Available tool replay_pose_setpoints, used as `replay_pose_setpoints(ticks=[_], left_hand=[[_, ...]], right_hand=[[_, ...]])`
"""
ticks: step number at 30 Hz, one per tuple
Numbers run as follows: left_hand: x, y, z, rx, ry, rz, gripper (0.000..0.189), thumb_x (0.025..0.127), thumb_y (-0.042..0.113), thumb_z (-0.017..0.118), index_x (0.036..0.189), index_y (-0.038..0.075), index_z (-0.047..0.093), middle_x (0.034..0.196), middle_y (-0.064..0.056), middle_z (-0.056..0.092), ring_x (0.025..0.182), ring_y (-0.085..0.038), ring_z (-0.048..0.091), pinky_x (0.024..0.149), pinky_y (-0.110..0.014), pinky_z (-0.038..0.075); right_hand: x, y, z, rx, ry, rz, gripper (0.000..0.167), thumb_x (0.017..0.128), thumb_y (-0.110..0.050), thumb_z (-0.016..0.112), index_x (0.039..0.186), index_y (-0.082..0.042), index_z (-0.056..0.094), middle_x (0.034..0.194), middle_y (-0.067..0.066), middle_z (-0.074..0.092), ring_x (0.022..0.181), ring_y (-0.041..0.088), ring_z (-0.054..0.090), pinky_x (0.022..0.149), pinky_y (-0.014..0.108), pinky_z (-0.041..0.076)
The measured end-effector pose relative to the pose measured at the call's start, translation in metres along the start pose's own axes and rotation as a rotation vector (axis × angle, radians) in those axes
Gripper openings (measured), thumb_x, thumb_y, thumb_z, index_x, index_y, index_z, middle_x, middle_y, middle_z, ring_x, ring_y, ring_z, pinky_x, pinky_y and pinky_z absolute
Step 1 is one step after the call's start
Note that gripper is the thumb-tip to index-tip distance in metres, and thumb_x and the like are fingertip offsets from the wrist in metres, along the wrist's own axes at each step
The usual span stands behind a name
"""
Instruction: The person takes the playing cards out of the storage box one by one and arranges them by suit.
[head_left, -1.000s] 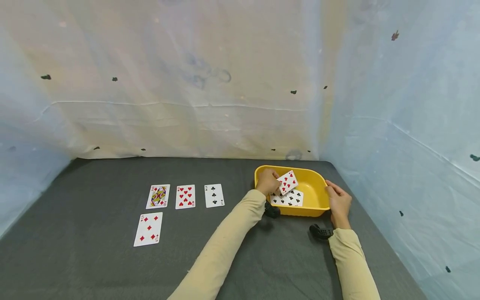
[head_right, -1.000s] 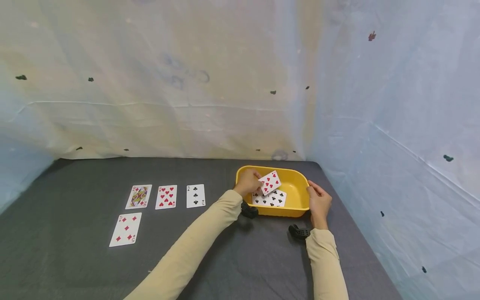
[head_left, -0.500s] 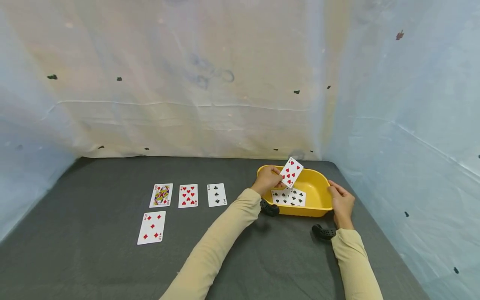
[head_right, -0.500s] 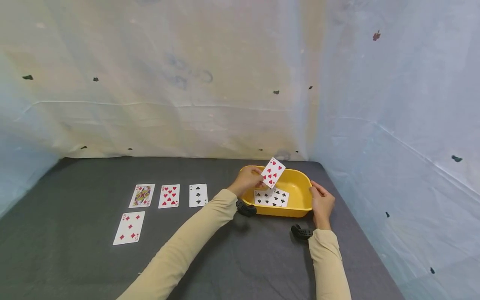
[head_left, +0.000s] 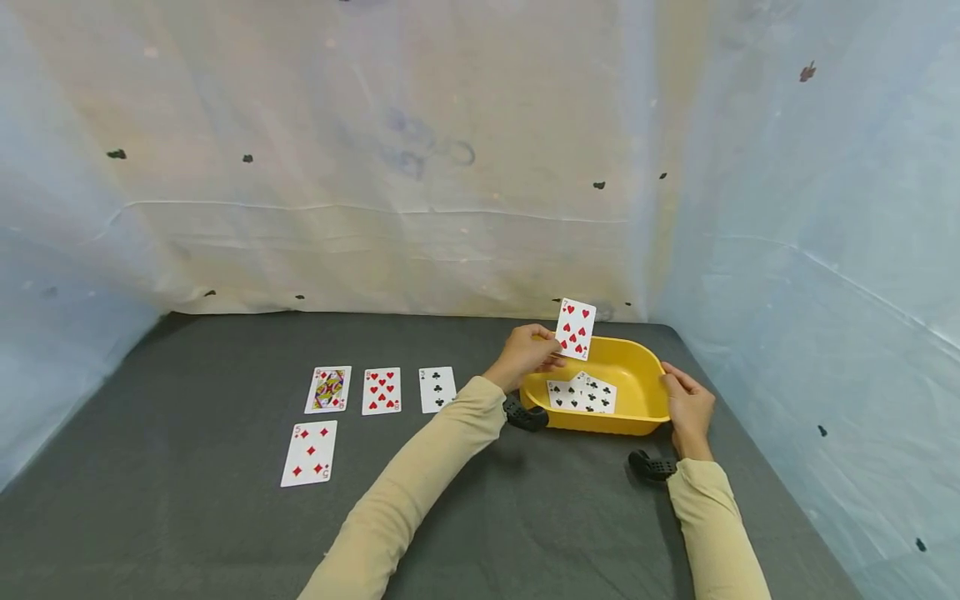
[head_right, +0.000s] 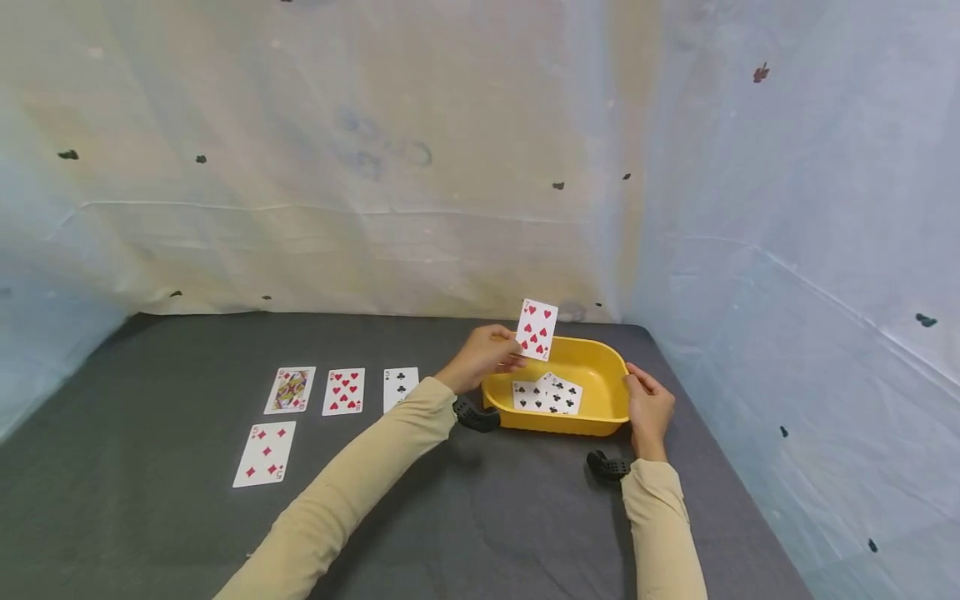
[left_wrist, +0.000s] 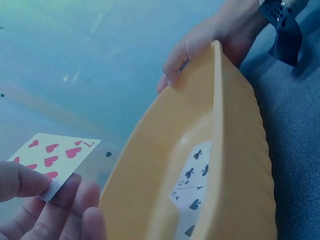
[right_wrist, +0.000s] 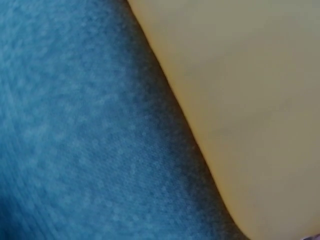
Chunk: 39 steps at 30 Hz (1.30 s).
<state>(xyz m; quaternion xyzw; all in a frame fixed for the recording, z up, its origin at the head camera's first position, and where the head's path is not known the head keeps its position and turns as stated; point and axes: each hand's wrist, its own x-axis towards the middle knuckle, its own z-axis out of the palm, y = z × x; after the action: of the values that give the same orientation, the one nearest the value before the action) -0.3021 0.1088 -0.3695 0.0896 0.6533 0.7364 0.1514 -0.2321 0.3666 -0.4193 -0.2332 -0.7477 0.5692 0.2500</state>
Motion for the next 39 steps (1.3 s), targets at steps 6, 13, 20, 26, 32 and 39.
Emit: replay_pose_setpoints(ticks=[6, 13, 20, 26, 32, 39], left_hand=[[-0.009, 0.005, -0.010, -0.016, -0.032, -0.001, 0.009, 0.090, 0.005, 0.064, 0.098, 0.001, 0.061, 0.089, -0.012, 0.069, 0.087, -0.034, 0.069, 0.082, -0.042, 0.054], [-0.017, 0.007, -0.020, 0.002, -0.015, 0.026, 0.011, 0.090, 0.007, 0.069, 0.099, 0.000, 0.066, 0.091, -0.008, 0.067, 0.081, -0.025, 0.066, 0.083, -0.042, 0.053], [-0.023, 0.007, -0.035, -0.027, -0.017, 0.043, 0.015, 0.090, 0.003, 0.068, 0.103, -0.003, 0.064, 0.091, -0.012, 0.066, 0.076, -0.018, 0.065, 0.083, -0.040, 0.054], [-0.031, 0.008, -0.049, -0.014, -0.014, 0.048, 0.015, 0.090, 0.003, 0.068, 0.103, -0.002, 0.062, 0.092, -0.012, 0.067, 0.083, -0.022, 0.067, 0.080, -0.037, 0.055], [-0.039, 0.008, -0.062, -0.042, -0.024, 0.079, 0.013, 0.091, 0.003, 0.067, 0.101, -0.002, 0.061, 0.094, -0.015, 0.066, 0.091, -0.030, 0.066, 0.077, -0.033, 0.055], [-0.053, 0.010, -0.077, -0.097, -0.047, 0.115, 0.011, 0.091, -0.001, 0.065, 0.100, -0.003, 0.059, 0.093, -0.017, 0.065, 0.079, -0.019, 0.066, 0.075, -0.030, 0.054]], right_hand=[[0.001, 0.001, 0.000, 0.008, 0.006, -0.001, 0.035, 0.096, -0.023, 0.059, 0.127, -0.007, 0.065, 0.127, 0.012, 0.060, 0.087, 0.007, 0.058, 0.069, 0.014, 0.049], [0.002, 0.002, 0.001, 0.018, 0.005, -0.006, 0.035, 0.096, -0.022, 0.059, 0.126, -0.007, 0.066, 0.126, 0.011, 0.061, 0.088, 0.008, 0.059, 0.070, 0.015, 0.050], [0.001, 0.002, 0.001, 0.024, 0.002, -0.002, 0.035, 0.095, -0.022, 0.060, 0.126, -0.007, 0.066, 0.122, 0.008, 0.062, 0.085, 0.008, 0.060, 0.068, 0.015, 0.050], [0.002, 0.001, 0.000, 0.017, 0.004, -0.003, 0.035, 0.096, -0.024, 0.060, 0.126, -0.007, 0.066, 0.123, 0.008, 0.062, 0.084, 0.005, 0.058, 0.068, 0.014, 0.049], [0.000, -0.001, -0.001, 0.011, -0.011, 0.007, 0.037, 0.096, -0.024, 0.059, 0.128, -0.006, 0.064, 0.127, 0.011, 0.061, 0.085, 0.006, 0.058, 0.067, 0.014, 0.049], [0.000, -0.001, -0.001, 0.014, -0.012, 0.018, 0.037, 0.096, -0.024, 0.060, 0.128, -0.006, 0.064, 0.126, 0.010, 0.061, 0.085, 0.005, 0.058, 0.068, 0.015, 0.050]])
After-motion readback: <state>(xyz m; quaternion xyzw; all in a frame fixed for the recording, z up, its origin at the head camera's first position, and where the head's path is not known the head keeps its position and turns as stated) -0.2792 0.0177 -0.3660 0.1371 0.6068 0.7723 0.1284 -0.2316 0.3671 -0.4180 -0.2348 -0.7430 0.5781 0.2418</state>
